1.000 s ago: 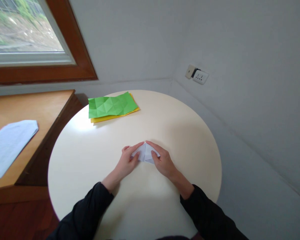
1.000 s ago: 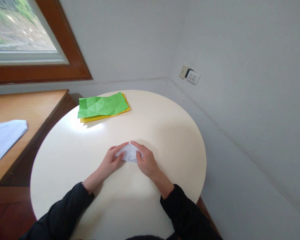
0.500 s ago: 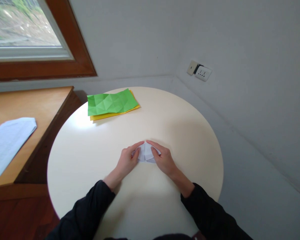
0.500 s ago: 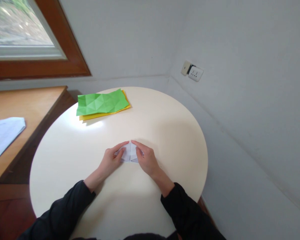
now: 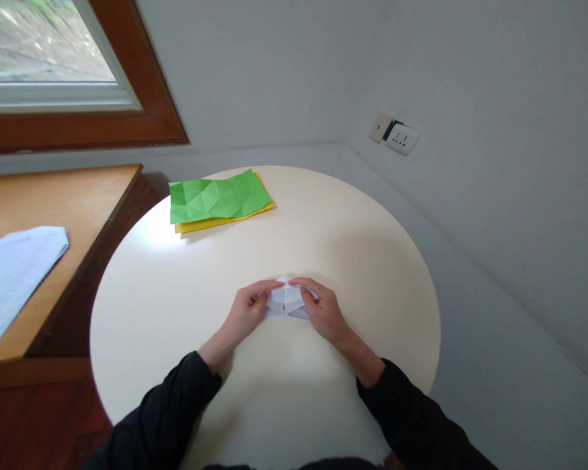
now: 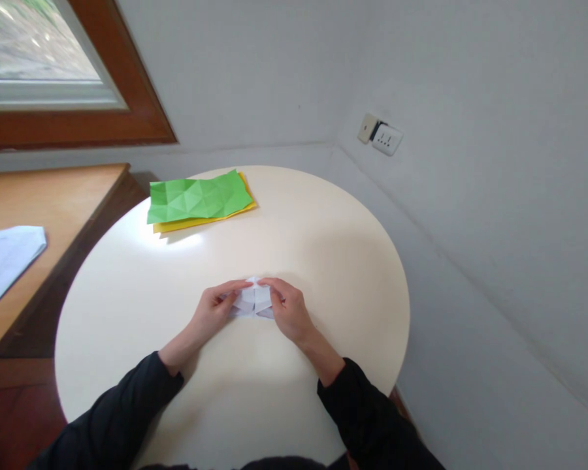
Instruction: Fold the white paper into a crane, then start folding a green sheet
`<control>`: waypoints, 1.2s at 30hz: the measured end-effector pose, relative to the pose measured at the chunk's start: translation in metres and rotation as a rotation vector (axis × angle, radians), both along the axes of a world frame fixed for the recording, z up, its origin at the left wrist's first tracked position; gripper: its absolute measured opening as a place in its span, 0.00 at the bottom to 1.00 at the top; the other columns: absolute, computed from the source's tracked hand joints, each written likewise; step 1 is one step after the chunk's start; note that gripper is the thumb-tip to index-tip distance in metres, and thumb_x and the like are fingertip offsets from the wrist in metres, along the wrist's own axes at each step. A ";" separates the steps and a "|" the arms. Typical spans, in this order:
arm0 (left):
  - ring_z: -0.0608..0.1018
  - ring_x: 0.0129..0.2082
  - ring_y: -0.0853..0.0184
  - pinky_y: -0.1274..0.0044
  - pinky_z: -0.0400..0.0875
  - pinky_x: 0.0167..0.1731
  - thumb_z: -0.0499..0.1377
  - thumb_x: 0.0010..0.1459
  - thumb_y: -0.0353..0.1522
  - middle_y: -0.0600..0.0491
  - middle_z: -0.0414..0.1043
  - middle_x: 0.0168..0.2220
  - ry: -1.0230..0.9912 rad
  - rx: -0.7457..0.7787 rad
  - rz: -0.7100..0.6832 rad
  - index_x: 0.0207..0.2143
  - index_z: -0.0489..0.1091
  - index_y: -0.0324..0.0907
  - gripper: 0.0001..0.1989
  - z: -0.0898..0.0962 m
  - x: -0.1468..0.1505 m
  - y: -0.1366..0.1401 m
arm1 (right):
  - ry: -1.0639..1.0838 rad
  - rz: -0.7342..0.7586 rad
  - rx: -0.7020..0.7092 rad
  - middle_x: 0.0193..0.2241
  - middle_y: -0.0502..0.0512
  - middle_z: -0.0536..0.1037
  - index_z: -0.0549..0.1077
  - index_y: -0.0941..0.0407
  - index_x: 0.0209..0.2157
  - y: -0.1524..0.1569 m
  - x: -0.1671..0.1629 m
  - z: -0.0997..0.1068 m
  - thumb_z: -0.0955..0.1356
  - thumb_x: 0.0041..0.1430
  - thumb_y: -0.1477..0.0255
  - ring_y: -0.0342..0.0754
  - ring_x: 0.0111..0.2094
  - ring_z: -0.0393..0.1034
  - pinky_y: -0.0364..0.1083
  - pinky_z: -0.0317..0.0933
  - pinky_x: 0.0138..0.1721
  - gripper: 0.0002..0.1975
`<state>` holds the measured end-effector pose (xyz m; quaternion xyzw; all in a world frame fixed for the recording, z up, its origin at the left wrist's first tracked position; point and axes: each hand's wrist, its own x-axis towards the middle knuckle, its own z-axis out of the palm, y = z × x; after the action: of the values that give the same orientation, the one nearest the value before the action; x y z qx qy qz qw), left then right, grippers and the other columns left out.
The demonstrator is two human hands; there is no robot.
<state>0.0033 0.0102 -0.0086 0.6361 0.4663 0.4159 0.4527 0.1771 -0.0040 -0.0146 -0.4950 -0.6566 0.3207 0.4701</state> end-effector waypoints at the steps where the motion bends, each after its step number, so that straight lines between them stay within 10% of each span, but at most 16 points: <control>1: 0.78 0.41 0.62 0.75 0.71 0.39 0.51 0.51 0.28 0.46 0.77 0.42 0.003 -0.017 0.007 0.36 0.77 0.37 0.16 0.001 0.000 0.000 | 0.000 0.002 0.007 0.38 0.53 0.79 0.75 0.54 0.37 0.000 0.000 0.000 0.59 0.57 0.77 0.45 0.40 0.73 0.43 0.66 0.39 0.15; 36: 0.72 0.24 0.69 0.81 0.61 0.20 0.57 0.52 0.37 0.48 0.76 0.27 0.066 -0.138 -0.022 0.30 0.76 0.36 0.14 0.010 0.003 -0.004 | -0.079 0.009 0.012 0.27 0.54 0.78 0.74 0.56 0.26 -0.002 0.000 0.008 0.63 0.57 0.73 0.45 0.30 0.71 0.44 0.65 0.32 0.10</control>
<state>0.0059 0.0065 0.0009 0.6218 0.5016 0.3566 0.4845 0.1769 -0.0056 -0.0068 -0.5016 -0.6788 0.2992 0.4451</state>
